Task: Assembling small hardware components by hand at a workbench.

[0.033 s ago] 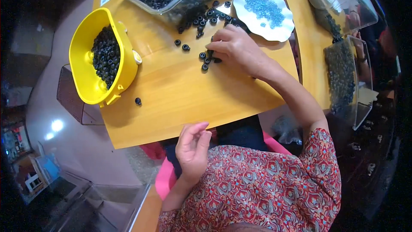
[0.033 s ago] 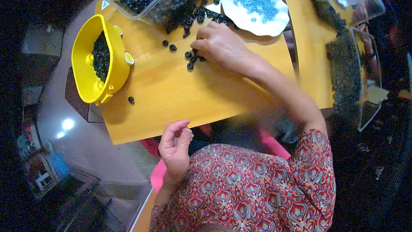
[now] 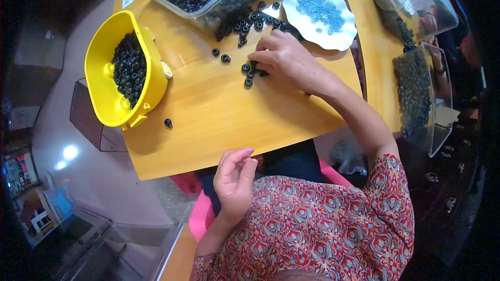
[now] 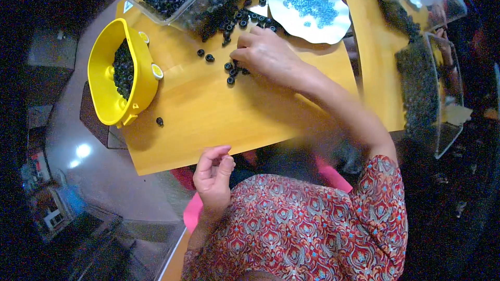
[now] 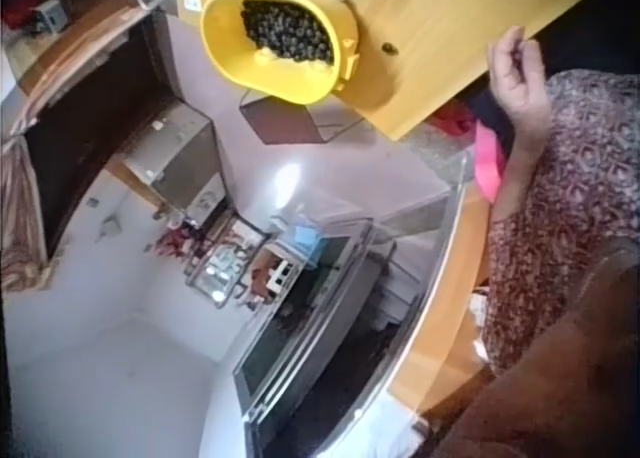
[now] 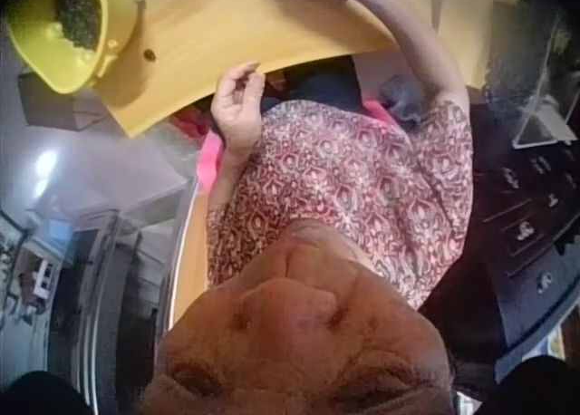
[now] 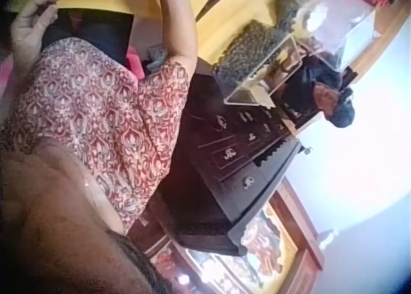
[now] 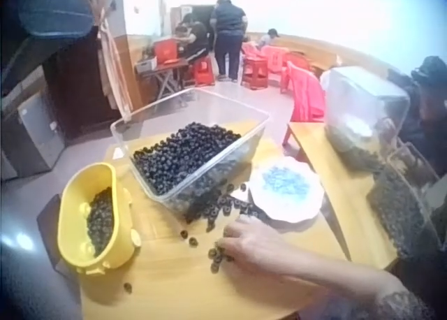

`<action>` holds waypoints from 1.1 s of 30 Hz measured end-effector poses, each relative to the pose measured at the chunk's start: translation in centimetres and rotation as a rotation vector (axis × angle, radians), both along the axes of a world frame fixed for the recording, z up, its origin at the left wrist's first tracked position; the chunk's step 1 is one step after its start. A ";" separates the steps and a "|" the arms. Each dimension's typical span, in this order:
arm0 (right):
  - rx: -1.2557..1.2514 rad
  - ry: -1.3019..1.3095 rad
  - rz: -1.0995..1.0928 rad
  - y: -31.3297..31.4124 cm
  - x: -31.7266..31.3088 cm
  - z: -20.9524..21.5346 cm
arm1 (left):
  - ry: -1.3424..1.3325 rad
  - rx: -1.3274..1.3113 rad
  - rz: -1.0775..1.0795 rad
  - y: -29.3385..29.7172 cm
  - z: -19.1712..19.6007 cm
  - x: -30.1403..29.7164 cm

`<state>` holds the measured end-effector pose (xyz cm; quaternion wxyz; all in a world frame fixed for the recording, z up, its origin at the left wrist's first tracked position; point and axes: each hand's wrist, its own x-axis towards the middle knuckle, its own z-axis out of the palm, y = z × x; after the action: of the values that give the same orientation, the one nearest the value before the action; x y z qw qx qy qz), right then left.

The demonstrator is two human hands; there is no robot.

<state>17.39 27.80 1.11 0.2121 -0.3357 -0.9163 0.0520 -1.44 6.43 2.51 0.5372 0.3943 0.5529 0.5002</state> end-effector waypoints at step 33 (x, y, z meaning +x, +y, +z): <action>-1.508 1.422 0.071 -10.3 -1.8 3.7 | 0.403 0.518 0.054 6.1 3.9 2.1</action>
<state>15.57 17.50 4.86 0.4372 -0.2459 -0.3185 0.8044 0.68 12.56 6.38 0.2853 0.5939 0.5127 0.5504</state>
